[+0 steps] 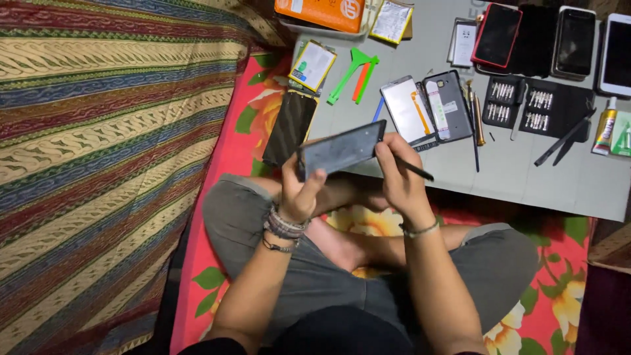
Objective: Assembling a smartphone by inspecting the screen and using a precision tool to adjust internal components of the chassis.
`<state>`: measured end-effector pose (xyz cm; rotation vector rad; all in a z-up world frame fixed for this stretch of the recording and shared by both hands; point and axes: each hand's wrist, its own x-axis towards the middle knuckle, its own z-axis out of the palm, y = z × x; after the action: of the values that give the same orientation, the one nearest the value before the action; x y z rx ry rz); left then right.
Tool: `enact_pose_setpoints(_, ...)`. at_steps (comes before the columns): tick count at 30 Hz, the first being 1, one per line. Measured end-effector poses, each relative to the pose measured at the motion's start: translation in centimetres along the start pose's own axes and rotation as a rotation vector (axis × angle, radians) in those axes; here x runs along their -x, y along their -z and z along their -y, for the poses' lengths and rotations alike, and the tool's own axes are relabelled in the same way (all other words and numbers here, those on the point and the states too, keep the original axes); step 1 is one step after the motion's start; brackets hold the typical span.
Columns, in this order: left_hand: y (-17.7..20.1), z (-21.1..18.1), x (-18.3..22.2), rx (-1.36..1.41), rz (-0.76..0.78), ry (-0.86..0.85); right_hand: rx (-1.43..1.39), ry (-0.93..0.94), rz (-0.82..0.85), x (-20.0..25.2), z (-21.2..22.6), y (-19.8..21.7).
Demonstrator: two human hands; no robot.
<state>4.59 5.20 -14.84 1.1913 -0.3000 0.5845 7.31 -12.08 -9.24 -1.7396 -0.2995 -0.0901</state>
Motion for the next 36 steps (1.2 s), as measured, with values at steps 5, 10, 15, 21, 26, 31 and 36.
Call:
enact_pose_setpoints(5, 0.2, -3.5, -2.2, -0.135, -0.010, 0.300, 0.121, 0.119, -0.010, -2.8, 0.1, -0.1)
enact_pose_setpoints(10, 0.3, -2.9, -3.1, -0.569, -0.033, 0.168, 0.146, -0.075, -0.081, -1.7, -3.8, 1.2)
enact_pose_setpoints(15, 0.6, 0.1, -2.5, -0.626, -0.010, 0.120, 0.318, 0.130, -0.043, -1.2, -6.0, 0.2)
enact_pose_setpoints(21, 0.3, -0.3, -2.3, -0.658, 0.021, 0.131, 0.295, 0.178, -0.070, -1.9, -6.2, -1.1)
enact_pose_setpoints(26, 0.3, 0.0, -2.0, -0.710, 0.048, 0.118, 0.302, 0.180, -0.099, -2.1, -5.8, -1.7)
enact_pose_setpoints(31, -0.2, -0.5, -2.4, -0.704, 0.030, 0.125, 0.297, 0.221, -0.100, -2.1, -5.6, -2.0)
enact_pose_setpoints(36, 0.0, -0.2, -2.4, -0.704, 0.014, 0.134, 0.301, 0.201, -0.107, -2.2, -5.2, -2.1)
